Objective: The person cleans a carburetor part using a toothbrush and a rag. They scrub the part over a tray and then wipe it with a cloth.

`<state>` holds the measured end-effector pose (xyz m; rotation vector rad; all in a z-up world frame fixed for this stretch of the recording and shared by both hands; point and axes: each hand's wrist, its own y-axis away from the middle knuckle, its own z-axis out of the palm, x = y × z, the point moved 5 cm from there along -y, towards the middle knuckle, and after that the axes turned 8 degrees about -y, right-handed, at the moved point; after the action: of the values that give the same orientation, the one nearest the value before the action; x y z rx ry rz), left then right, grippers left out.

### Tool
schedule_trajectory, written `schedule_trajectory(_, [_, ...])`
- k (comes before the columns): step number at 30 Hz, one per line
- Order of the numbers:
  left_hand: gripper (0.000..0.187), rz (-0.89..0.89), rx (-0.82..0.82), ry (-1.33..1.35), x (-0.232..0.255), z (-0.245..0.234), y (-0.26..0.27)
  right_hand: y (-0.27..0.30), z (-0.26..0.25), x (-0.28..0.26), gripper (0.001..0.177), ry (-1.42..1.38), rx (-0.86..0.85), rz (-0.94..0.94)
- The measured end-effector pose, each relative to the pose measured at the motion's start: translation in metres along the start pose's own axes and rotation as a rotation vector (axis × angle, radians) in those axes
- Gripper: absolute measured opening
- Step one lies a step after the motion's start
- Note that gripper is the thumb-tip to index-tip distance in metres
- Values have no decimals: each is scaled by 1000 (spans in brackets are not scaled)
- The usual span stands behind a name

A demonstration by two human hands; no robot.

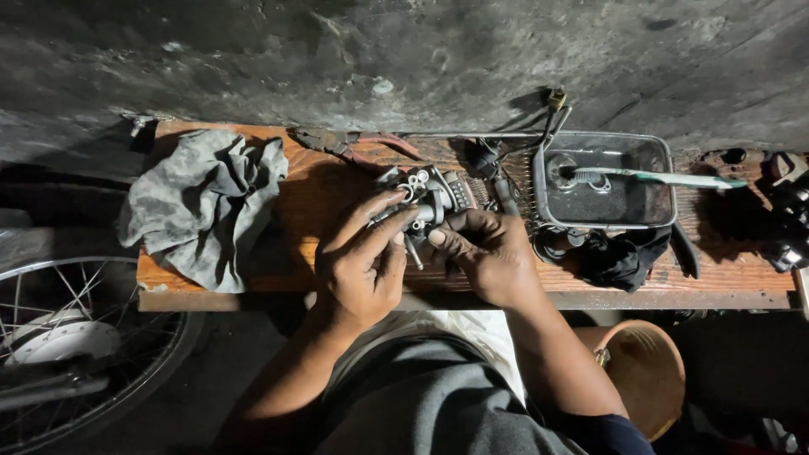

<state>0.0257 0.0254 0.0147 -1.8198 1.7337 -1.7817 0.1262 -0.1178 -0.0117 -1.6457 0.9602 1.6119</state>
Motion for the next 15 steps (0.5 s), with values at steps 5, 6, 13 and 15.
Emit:
schedule_trajectory(5, [25, -3, 4, 0, -2, 3, 2, -4, -3, 17, 15, -125, -23, 13])
schedule_trajectory(6, [25, -5, 6, 1, -2, 3, 2, -5, -3, 17, 17, -125, -31, 7])
schedule_trajectory(13, [24, -16, 14, 16, -4, 2, 2, -4, -1, 26, 18, -108, 18, 10])
schedule_trajectory(15, [25, -5, 6, 1, -4, 3, 2, -4, -2, 26, 18, -104, 48, 1])
